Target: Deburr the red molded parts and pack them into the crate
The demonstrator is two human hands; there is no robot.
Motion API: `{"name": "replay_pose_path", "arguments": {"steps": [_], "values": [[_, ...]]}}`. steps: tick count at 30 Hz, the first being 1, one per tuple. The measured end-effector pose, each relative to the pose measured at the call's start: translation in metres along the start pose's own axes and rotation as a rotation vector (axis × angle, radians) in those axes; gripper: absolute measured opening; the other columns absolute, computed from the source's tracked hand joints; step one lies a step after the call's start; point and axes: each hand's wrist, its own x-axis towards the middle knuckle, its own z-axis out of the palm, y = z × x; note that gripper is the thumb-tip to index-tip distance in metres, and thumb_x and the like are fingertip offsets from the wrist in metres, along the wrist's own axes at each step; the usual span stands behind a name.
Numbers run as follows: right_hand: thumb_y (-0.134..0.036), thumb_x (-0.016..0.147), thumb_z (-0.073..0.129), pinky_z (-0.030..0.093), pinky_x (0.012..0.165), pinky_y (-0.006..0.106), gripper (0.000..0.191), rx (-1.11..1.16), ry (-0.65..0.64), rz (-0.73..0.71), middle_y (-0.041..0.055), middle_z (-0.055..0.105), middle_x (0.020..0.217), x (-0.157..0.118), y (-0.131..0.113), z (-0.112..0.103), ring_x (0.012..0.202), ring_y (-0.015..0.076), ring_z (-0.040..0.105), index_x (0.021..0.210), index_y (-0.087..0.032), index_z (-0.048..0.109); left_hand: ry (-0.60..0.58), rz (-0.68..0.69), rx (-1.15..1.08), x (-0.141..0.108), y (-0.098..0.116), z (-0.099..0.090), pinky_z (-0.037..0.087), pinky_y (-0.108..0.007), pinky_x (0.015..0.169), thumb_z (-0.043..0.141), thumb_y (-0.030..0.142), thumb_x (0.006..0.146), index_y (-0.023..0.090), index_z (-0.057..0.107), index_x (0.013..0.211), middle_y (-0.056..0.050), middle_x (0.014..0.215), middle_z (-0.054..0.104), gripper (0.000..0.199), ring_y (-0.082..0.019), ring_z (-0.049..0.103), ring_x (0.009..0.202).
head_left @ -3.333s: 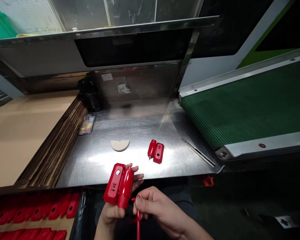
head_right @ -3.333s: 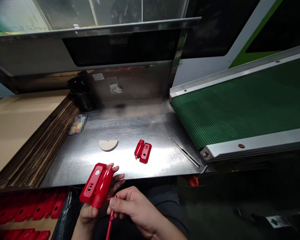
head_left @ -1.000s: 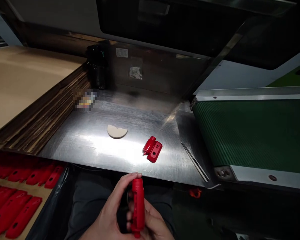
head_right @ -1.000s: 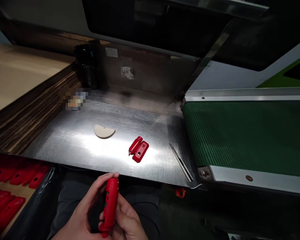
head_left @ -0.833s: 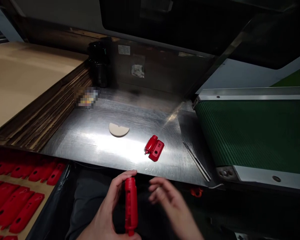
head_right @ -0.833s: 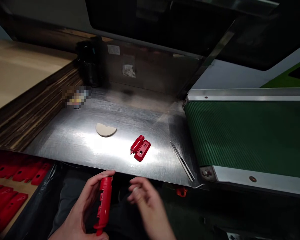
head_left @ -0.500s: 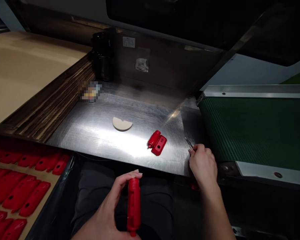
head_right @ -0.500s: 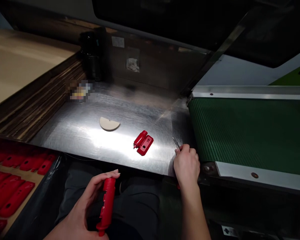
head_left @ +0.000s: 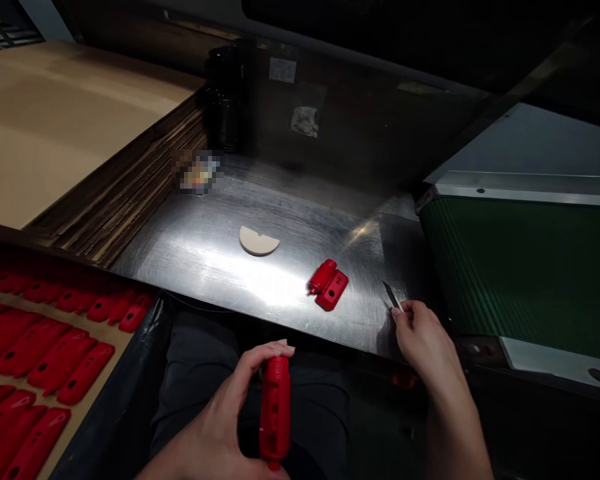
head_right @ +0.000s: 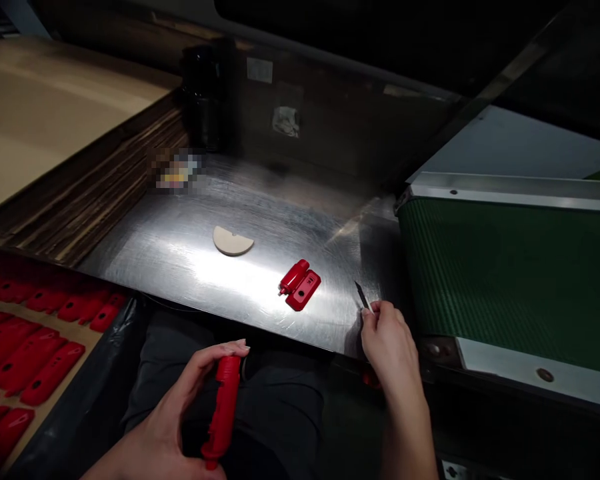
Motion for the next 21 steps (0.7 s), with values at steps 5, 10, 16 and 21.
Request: {"name": "replay_pose_path", "arguments": {"steps": [5, 10, 16, 21], "values": [[-0.057, 0.102, 0.047, 0.053, 0.072, 0.033, 0.033, 0.532, -0.171, -0.262, 0.0062, 0.069, 0.101, -0.06, -0.008, -0.022, 0.087, 0.0231, 0.065, 0.115, -0.028, 0.057, -0.048, 0.021, 0.036, 0.002, 0.01, -0.002, 0.036, -0.052, 0.13, 0.1, 0.036, 0.062, 0.038, 0.036, 0.158, -0.011, 0.164, 0.047, 0.115, -0.037, 0.044, 0.154], [-0.048, 0.107, 0.049, 0.056, 0.085, 0.027, 0.034, 0.573, -0.556, -0.521, 0.0031, 0.075, 0.113, -0.113, -0.037, -0.037, 0.101, 0.0197, 0.071, 0.137, -0.036, 0.06, -0.065, 0.109, 0.042, -0.001, 0.019, -0.003, 0.041, -0.05, 0.127, 0.097, 0.042, 0.068, 0.037, 0.038, 0.16, -0.011, 0.161, 0.052, 0.109, -0.036, 0.05, 0.15], [-0.043, 0.11, 0.043, 0.051, 0.069, 0.028, 0.029, 0.434, -0.618, -0.721, -0.0012, 0.073, 0.087, -0.132, -0.073, -0.045, 0.076, 0.0161, 0.068, 0.098, -0.029, 0.066, -0.076, 0.18, 0.061, -0.006, 0.026, 0.0, 0.043, -0.052, 0.125, 0.092, 0.045, 0.075, 0.032, 0.036, 0.163, -0.014, 0.16, 0.053, 0.105, -0.037, 0.053, 0.147], [-0.036, 0.113, 0.037, 0.045, 0.069, 0.027, 0.028, 0.385, -0.662, -0.794, -0.0061, 0.07, 0.089, -0.141, -0.086, -0.05, 0.076, 0.0113, 0.065, 0.1, -0.029, 0.061, -0.077, 0.236, 0.09, -0.008, 0.024, 0.0, 0.042, -0.052, 0.126, 0.091, 0.05, 0.074, 0.036, 0.031, 0.164, -0.012, 0.163, 0.05, 0.108, -0.036, 0.051, 0.148]]}}
